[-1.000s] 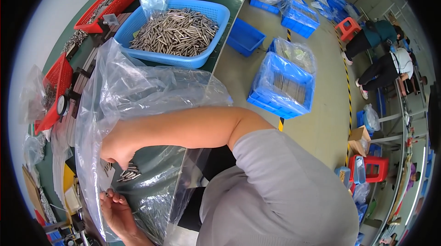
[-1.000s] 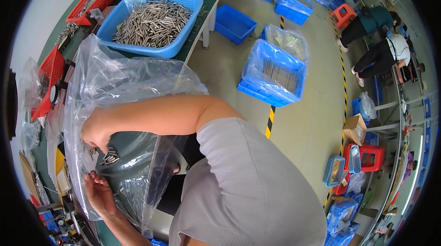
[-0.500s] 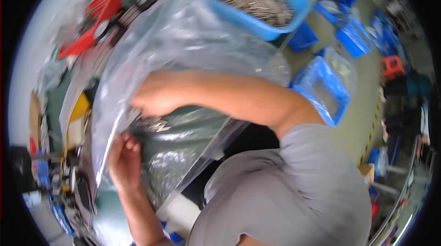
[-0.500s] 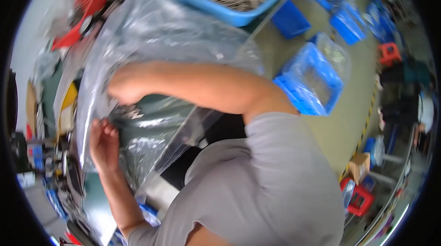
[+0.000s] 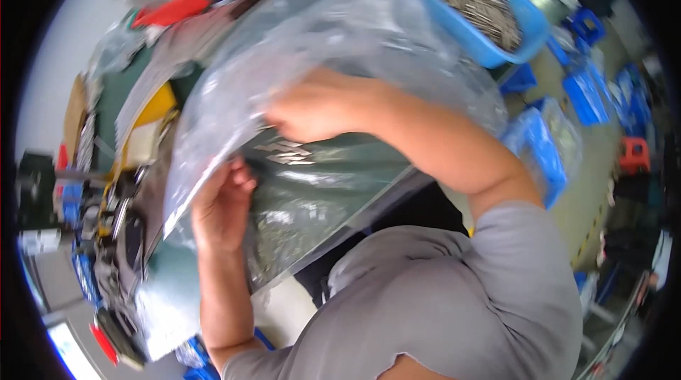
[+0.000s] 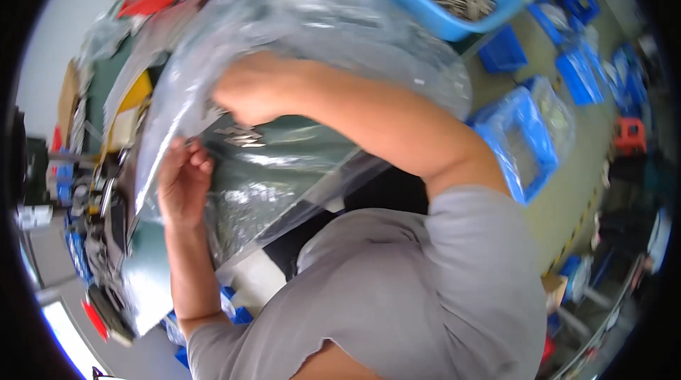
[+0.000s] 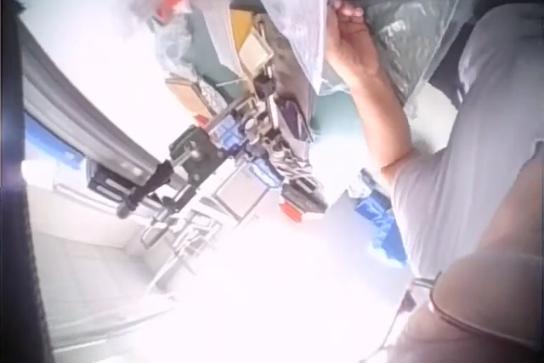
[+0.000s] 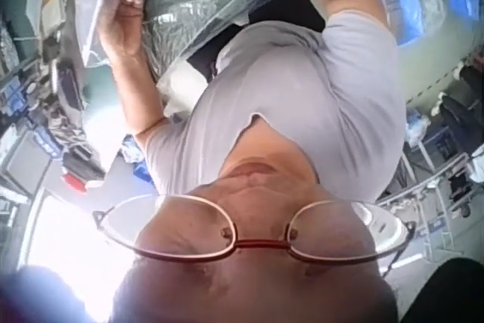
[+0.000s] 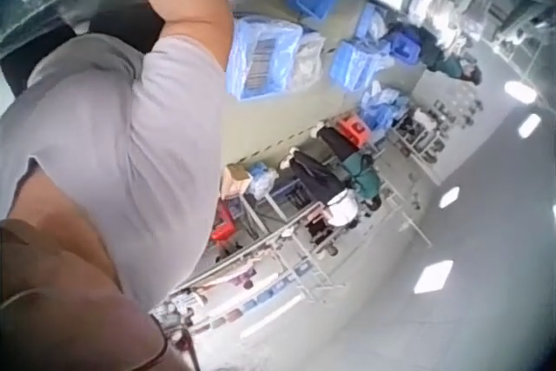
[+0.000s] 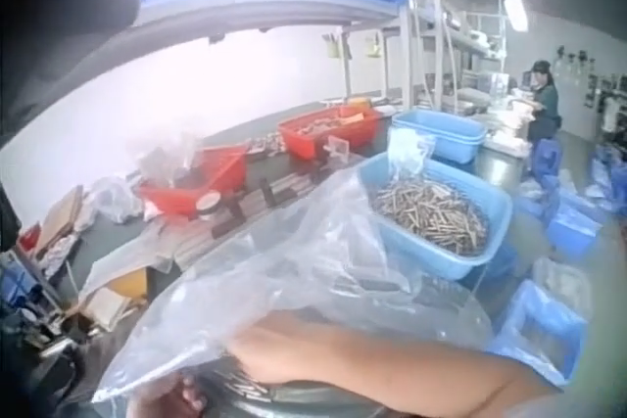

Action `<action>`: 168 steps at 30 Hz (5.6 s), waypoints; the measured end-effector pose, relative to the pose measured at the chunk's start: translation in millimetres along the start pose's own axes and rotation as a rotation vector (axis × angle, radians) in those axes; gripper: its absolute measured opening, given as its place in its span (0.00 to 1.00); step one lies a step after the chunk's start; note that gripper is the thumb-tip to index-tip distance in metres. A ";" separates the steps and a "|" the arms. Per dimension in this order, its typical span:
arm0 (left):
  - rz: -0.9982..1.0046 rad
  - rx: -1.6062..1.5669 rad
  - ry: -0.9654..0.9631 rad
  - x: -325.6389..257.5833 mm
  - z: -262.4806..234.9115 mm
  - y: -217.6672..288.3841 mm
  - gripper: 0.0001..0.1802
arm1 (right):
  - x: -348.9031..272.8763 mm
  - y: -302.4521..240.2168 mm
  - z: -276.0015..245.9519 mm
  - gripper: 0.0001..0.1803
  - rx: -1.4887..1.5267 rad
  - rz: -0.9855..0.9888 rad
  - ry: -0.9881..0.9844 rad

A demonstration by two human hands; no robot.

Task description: Counting small metal pins and placing them into clear plastic bags.

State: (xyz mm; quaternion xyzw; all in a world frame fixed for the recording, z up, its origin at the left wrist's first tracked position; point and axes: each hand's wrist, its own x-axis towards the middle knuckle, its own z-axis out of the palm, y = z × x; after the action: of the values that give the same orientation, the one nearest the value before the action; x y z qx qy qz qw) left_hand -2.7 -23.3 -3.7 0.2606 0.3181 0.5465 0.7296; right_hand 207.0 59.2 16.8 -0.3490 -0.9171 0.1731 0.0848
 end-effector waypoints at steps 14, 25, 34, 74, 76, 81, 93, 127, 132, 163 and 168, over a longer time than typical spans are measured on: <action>-0.002 0.091 -0.028 6.6 -1.1 -5.8 0.10 | 8.2 -18.0 17.7 0.04 0.922 -0.224 0.285; -0.050 -0.051 -0.112 5.4 -5.7 2.0 0.08 | 28.8 -19.0 31.1 0.05 0.808 -0.184 0.502; -0.057 -0.076 -0.092 4.7 -0.4 0.5 0.09 | 16.9 -19.0 25.9 0.03 0.810 -0.259 0.510; -0.014 -0.008 0.012 -2.6 3.9 -0.5 0.08 | 5.0 -21.5 14.0 0.04 1.027 -0.129 0.215; -0.028 -0.031 -0.016 -0.8 1.0 -2.2 0.08 | 6.0 -19.0 15.1 0.04 0.946 -0.091 0.257; -0.027 -0.002 0.006 0.2 8.9 -1.1 0.08 | 7.5 -20.0 21.2 0.04 0.926 -0.110 0.220; 0.033 -0.035 0.015 2.3 -2.5 -0.7 0.08 | 9.0 -1.6 6.1 0.10 1.263 0.076 0.211; 0.000 -0.068 0.006 1.2 1.1 -2.1 0.06 | 7.0 -30.5 6.9 0.05 0.926 0.014 0.233; -0.013 -0.045 -0.016 1.3 1.5 -1.8 0.05 | 9.8 -36.7 8.5 0.05 1.053 0.020 0.108; 0.013 -0.043 -0.005 3.9 -2.4 -0.8 0.07 | 7.4 -4.1 8.5 0.09 0.441 0.033 0.275; -0.001 -0.039 0.003 1.5 0.5 -0.3 0.06 | 4.7 -17.3 -2.2 0.07 0.997 0.081 0.240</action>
State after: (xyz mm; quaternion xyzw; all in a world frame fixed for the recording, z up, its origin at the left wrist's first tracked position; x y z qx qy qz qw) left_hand -1.8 -21.9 -3.9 0.2454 0.3084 0.5526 0.7344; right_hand 193.6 50.8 25.5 -0.3188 -0.6927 0.5511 0.3389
